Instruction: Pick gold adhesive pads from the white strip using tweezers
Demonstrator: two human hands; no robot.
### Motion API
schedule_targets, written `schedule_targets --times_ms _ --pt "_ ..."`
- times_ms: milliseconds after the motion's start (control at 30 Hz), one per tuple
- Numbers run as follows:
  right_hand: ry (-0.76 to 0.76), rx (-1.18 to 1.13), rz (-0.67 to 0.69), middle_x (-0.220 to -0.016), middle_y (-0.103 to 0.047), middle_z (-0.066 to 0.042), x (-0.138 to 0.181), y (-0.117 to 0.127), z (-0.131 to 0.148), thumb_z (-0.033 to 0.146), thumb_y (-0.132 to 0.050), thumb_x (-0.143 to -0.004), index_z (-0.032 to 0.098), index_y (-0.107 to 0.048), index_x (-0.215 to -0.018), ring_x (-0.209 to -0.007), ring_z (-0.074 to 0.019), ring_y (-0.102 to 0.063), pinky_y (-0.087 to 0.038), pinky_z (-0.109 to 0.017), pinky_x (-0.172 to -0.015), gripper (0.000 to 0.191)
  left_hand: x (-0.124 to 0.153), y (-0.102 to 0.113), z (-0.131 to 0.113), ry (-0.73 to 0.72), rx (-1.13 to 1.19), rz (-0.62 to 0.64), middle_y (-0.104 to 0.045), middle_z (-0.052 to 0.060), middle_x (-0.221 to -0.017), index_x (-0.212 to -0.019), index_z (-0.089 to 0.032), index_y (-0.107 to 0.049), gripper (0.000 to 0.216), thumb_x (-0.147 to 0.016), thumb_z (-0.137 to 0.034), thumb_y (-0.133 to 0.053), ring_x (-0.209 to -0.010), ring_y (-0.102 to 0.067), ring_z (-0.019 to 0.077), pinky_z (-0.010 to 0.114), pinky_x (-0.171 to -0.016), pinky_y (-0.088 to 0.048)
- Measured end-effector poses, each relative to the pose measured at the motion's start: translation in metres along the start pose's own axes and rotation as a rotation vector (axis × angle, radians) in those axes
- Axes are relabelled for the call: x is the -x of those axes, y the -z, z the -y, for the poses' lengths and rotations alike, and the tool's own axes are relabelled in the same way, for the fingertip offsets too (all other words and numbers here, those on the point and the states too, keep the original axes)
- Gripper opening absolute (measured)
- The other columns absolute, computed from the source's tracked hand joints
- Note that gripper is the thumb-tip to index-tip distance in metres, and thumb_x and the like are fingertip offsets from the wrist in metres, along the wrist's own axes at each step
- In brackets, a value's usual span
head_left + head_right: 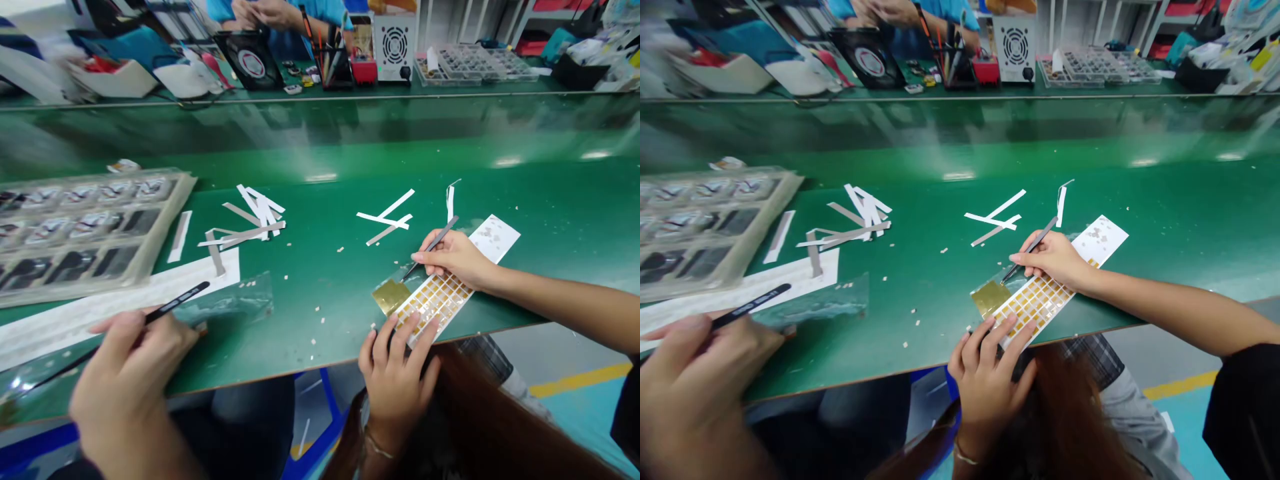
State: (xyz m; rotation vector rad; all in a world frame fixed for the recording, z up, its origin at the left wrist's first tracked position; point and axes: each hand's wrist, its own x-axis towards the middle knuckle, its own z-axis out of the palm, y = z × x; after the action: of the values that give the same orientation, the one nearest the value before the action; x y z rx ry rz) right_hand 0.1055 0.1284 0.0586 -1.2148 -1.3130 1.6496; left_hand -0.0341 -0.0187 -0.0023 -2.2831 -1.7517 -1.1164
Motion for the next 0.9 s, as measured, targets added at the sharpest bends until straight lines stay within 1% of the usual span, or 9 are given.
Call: schedule_targets --times_ms 233,400,533,567,633,700,733,800,900 --pt "-0.016 -0.031 -0.015 -0.044 -0.055 0.005 0.002 -0.002 0.005 0.025 -0.078 -0.063 0.015 -0.054 -0.067 -0.035 -0.0028 -0.040 -0.026 -0.016 -0.034 0.027 -0.003 0.002 -0.001 -0.016 -0.032 -0.009 -0.064 0.000 -0.110 -0.112 -0.033 -0.060 0.031 -0.084 -0.040 -0.050 -0.111 -0.046 0.0222 0.042 -0.100 -0.024" --pt "-0.077 -0.101 -0.014 -0.043 -0.053 0.006 0.000 -0.003 0.011 0.024 -0.081 -0.059 0.014 -0.054 -0.063 -0.035 -0.0011 -0.036 -0.021 -0.016 -0.033 0.030 -0.004 0.004 -0.002 -0.039 -0.067 -0.014 -0.065 0.000 -0.109 -0.110 -0.033 -0.062 0.029 -0.083 -0.037 -0.051 -0.110 -0.048 0.0224 0.042 -0.099 -0.024" --pt "-0.113 -0.179 -0.039 -0.044 -0.052 0.005 0.000 -0.002 0.019 0.023 -0.083 -0.055 0.013 -0.053 -0.061 -0.036 -0.0003 -0.035 -0.019 -0.016 -0.033 0.032 -0.004 0.004 0.000 -0.039 -0.067 -0.007 -0.065 0.000 -0.109 -0.109 -0.033 -0.061 0.029 -0.081 -0.036 -0.055 -0.111 -0.048 0.0228 0.042 -0.099 -0.025" --pt "-0.103 -0.205 -0.046 -0.043 -0.051 0.005 0.003 -0.002 0.021 0.023 -0.084 -0.055 0.014 -0.053 -0.061 -0.036 -0.0002 -0.034 -0.018 -0.015 -0.032 0.033 -0.003 0.005 0.001 -0.047 -0.057 -0.008 -0.065 0.001 -0.110 -0.107 -0.032 -0.062 0.028 -0.080 -0.035 -0.056 -0.111 -0.048 0.0229 0.042 -0.099 -0.025" --pt "-0.027 -0.231 -0.061 -0.043 -0.051 0.006 0.014 0.001 0.024 0.025 -0.083 -0.058 0.015 -0.052 -0.064 -0.036 -0.0005 -0.034 -0.017 -0.015 -0.033 0.033 -0.003 0.005 0.002 -0.069 -0.036 -0.014 -0.065 0.001 -0.110 -0.102 -0.031 -0.063 0.024 -0.078 -0.034 -0.059 -0.113 -0.048 0.0228 0.042 -0.098 -0.027" --pt "0.066 -0.200 -0.066 -0.043 -0.052 0.006 0.030 0.003 0.024 0.025 -0.080 -0.063 0.017 -0.052 -0.067 -0.036 -0.0019 -0.037 -0.019 -0.016 -0.033 0.029 -0.003 0.006 0.003 -0.094 -0.038 -0.022 -0.065 0.001 -0.111 -0.098 -0.031 -0.063 0.021 -0.078 -0.033 -0.059 -0.114 -0.049 0.0222 0.041 -0.098 -0.027" --pt "0.084 -0.167 -0.055 -0.043 -0.052 0.006 0.039 0.004 0.022 0.025 -0.079 -0.065 0.017 -0.052 -0.067 -0.036 -0.0029 -0.040 -0.020 -0.016 -0.033 0.027 -0.003 0.007 0.004 -0.100 -0.047 -0.024 -0.065 0.001 -0.111 -0.097 -0.032 -0.063 0.020 -0.078 -0.032 -0.059 -0.114 -0.049 0.0218 0.041 -0.098 -0.027" --pt "0.038 -0.108 -0.014 -0.043 -0.053 0.007 0.053 0.006 0.015 0.024 -0.077 -0.067 0.018 -0.052 -0.067 -0.036 -0.0042 -0.043 -0.022 -0.016 -0.032 0.026 -0.002 0.007 0.005 -0.109 -0.058 -0.025 -0.064 0.000 -0.112 -0.098 -0.033 -0.062 0.021 -0.077 -0.033 -0.059 -0.115 -0.048 0.0212 0.040 -0.098 -0.027" --pt "-0.067 -0.060 0.017 -0.041 -0.051 0.008 0.062 0.008 0.004 0.026 -0.077 -0.067 0.018 -0.051 -0.066 -0.034 -0.0040 -0.041 -0.022 -0.017 -0.031 0.027 -0.001 0.007 0.007 -0.127 -0.046 -0.013 -0.064 0.001 -0.114 -0.099 -0.031 -0.061 0.023 -0.077 -0.036 -0.058 -0.118 -0.047 0.0213 0.041 -0.099 -0.026"
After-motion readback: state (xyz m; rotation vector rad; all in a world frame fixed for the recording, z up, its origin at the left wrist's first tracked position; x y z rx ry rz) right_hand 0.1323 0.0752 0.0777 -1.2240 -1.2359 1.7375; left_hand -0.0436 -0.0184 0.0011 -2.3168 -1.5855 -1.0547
